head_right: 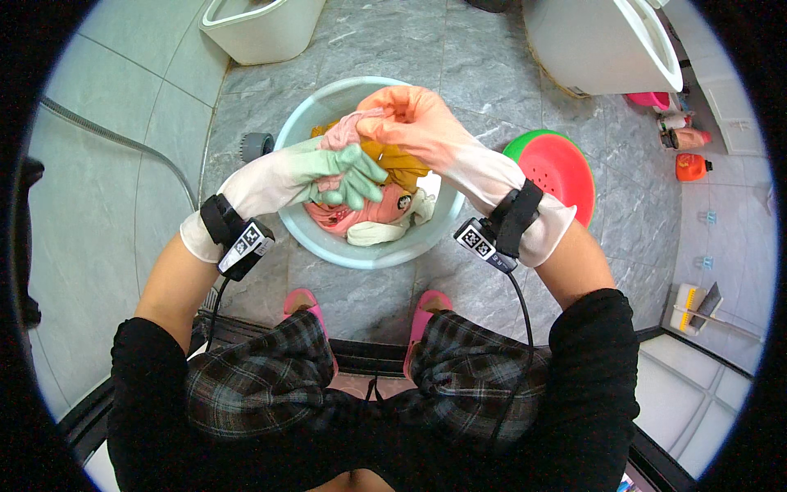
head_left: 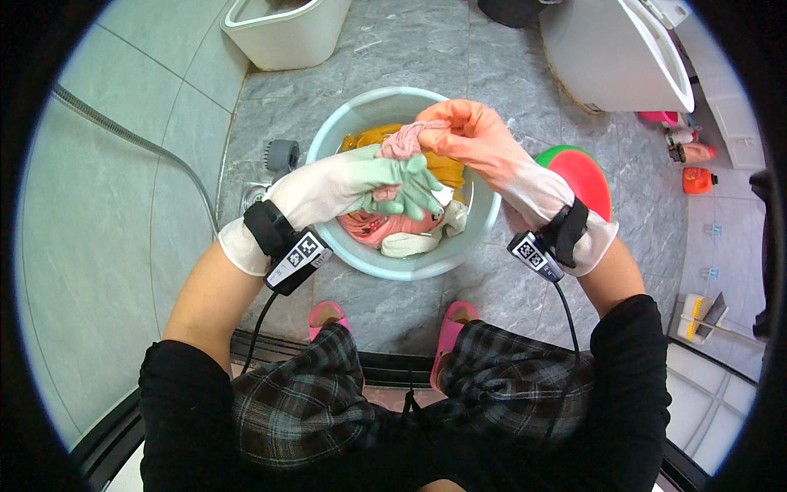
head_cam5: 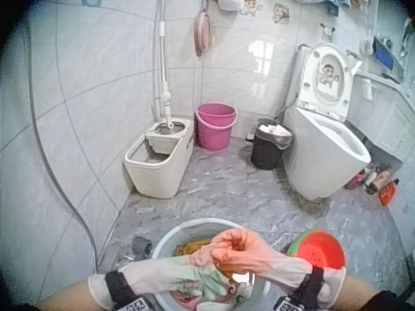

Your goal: The person washes small garments by hand in a basin of water, repeatedly submerging, scrubbing, and wringing each item before placing it into a colander. The person handles multiple colorful pieces of clothing one at a time.

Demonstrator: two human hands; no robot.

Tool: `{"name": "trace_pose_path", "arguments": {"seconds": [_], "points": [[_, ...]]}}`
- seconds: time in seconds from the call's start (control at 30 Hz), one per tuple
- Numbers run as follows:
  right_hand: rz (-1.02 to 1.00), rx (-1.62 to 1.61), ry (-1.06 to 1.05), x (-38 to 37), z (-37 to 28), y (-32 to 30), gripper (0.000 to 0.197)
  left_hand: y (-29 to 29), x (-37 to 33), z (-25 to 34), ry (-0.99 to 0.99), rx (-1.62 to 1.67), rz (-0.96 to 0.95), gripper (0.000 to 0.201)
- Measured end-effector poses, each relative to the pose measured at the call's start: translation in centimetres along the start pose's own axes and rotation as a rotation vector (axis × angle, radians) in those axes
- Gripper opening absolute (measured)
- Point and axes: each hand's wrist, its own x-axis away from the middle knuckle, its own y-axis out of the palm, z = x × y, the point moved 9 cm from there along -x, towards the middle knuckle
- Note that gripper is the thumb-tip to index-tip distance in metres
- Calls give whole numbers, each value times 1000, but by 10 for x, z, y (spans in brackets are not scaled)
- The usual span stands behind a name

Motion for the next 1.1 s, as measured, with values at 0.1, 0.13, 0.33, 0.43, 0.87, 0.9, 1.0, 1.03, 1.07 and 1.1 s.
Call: {"name": "trace_pose_path", "arguments": {"seconds": [0.1, 0.13, 0.33, 0.43, 0.87, 0.9, 1.0, 1.03, 1.07, 1.1], "points": [[139, 120, -49, 6, -9, -11, 19, -5, 1, 20, 257, 131, 118, 60], [187, 193, -50, 10, -9, -12, 17, -8, 3, 25, 323, 145, 181, 55], [236, 699, -426, 28, -31, 22, 15, -2, -9, 21, 325, 451, 186, 31], [170, 938, -668, 38, -38, 47, 23, -7, -10, 10, 250, 495, 297, 23], [134, 122, 122, 31, 10, 44, 37, -30, 11, 20, 306, 272, 558, 27], [172, -193, 260, 34, 22, 39, 36, -32, 5, 14, 248, 291, 552, 23], [152, -388, 418, 37, 38, 38, 38, -36, -4, 6, 145, 337, 537, 18], [109, -248, 353, 34, 35, 38, 40, -35, -5, 9, 166, 324, 534, 18], [57, -90, 320, 33, 35, 38, 41, -34, -5, 13, 203, 324, 511, 17], [90, 199, 270, 35, 31, 29, 50, -31, -5, 13, 194, 303, 496, 16]]}}
